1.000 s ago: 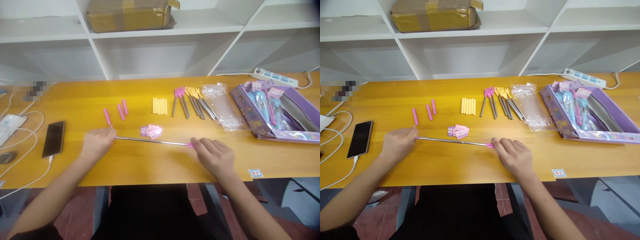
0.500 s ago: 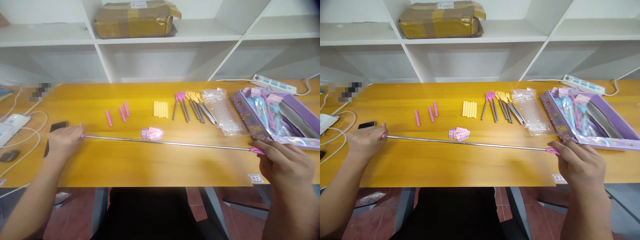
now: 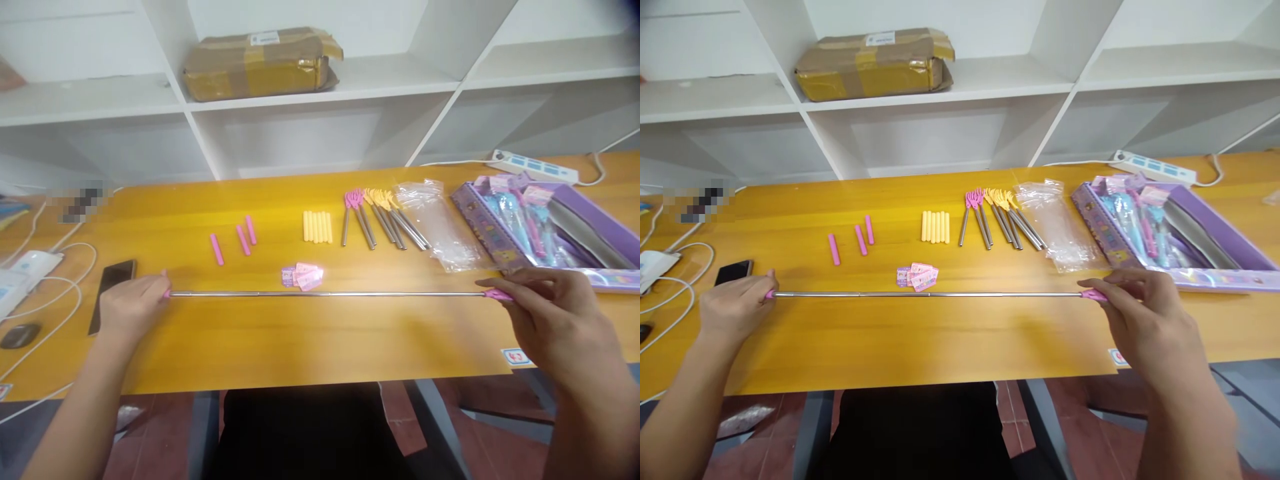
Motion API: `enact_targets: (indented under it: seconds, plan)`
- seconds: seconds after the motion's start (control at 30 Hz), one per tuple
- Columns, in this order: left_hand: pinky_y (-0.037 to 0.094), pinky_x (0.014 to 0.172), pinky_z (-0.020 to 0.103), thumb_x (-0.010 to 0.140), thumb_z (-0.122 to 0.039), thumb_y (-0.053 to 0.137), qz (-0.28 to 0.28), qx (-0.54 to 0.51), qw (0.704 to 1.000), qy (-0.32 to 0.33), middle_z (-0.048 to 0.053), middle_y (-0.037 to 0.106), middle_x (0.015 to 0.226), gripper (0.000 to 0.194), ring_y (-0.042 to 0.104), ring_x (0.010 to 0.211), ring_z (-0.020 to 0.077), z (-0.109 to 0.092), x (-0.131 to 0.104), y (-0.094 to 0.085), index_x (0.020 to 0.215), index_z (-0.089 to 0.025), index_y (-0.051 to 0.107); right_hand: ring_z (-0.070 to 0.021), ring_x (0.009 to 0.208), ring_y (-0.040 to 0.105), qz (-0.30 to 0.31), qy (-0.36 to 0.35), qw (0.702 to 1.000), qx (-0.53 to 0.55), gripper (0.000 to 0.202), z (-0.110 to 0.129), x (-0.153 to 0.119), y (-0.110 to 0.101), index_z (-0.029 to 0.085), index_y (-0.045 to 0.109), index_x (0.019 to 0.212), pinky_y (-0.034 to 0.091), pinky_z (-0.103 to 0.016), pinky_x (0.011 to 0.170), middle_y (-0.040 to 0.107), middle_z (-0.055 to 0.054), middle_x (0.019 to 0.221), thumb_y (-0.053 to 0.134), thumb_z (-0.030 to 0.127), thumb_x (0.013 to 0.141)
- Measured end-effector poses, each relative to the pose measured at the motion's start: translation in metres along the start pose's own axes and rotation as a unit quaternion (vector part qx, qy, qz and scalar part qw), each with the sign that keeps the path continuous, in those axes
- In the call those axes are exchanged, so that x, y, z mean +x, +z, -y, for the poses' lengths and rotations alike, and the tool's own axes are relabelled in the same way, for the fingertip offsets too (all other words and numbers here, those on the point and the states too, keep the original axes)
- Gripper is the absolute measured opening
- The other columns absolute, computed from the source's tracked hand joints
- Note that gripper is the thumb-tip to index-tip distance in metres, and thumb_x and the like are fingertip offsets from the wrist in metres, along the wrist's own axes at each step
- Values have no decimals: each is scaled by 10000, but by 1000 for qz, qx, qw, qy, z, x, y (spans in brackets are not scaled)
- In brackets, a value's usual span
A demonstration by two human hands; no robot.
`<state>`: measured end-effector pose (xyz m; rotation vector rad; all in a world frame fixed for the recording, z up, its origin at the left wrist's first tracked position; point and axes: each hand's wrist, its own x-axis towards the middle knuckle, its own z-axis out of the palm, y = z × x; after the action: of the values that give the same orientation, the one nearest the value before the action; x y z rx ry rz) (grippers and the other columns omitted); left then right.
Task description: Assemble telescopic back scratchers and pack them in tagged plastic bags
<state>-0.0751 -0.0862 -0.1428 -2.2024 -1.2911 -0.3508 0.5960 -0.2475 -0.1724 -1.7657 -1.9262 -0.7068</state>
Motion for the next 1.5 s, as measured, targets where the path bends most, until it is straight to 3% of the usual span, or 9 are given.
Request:
enact_targets:
  seconds: [0.17,0.37,0.47,0.63,0.83,0.97,1.2,1.33,1.5]
  plan:
    - [264,592,185,1033,-227,543,10,-1,1000,5,-55,589,568,408,455,567,96,0,0,5,626,-194,546,-164,771,702,-22,-31,999,6,279,4,2,-13,272,809,1119,536,-294,652,719,-87,914,640,477,1034]
    - [289,604,236,1034,-235,468,86,-3,996,-19,-1,682,629,411,516,596,127,-1,-1,10,656,-203,626,-168,777,746,-72,-26,996,49,70,13,8,-19,257,724,947,535,-277,679,778,-10,885,754,314,976]
    - [286,613,255,1016,-230,447,146,-1,988,-42,22,736,712,365,564,633,154,-5,0,10,753,-210,700,-160,756,749,-80,-36,995,47,99,11,6,-12,233,730,943,546,-263,689,782,-5,887,798,305,951]
    - [197,615,291,957,-185,486,297,-9,955,-7,44,707,717,262,582,659,184,-21,-1,1,838,-200,718,-159,761,758,-67,-23,997,31,114,3,1,2,240,748,955,542,-260,659,784,1,896,733,345,996]
    - [163,622,308,981,-161,481,302,-28,953,-16,45,693,721,255,571,645,190,-52,-6,-14,859,-200,702,-168,786,767,-45,-4,997,69,37,11,2,8,288,741,978,571,-290,719,795,-8,915,724,311,1002]
    - [193,594,315,976,-128,480,308,-40,950,-33,55,704,718,272,610,653,204,-98,-1,-20,842,-196,706,-174,801,746,2,-43,988,151,25,49,21,11,281,721,1014,556,-302,724,773,-37,927,714,257,1015]
    - [401,599,303,1010,-110,433,367,-127,922,-2,130,764,816,298,751,767,275,-200,37,-38,968,-157,723,-183,770,596,74,-189,957,207,159,189,53,21,191,680,1075,452,-337,708,695,-48,909,529,151,1097]
    - [499,643,342,984,-66,428,405,-129,905,19,169,772,867,299,776,828,325,-211,58,-47,970,-137,718,-165,656,439,54,-188,960,198,233,225,53,30,171,661,929,361,-326,635,579,-20,771,511,154,1107]
    - [539,694,363,993,-88,444,413,-153,897,34,171,782,923,287,779,869,323,-209,60,-39,1016,-139,725,-158,677,412,43,-161,959,228,224,217,49,42,181,659,920,338,-305,657,559,-13,771,529,137,1097]
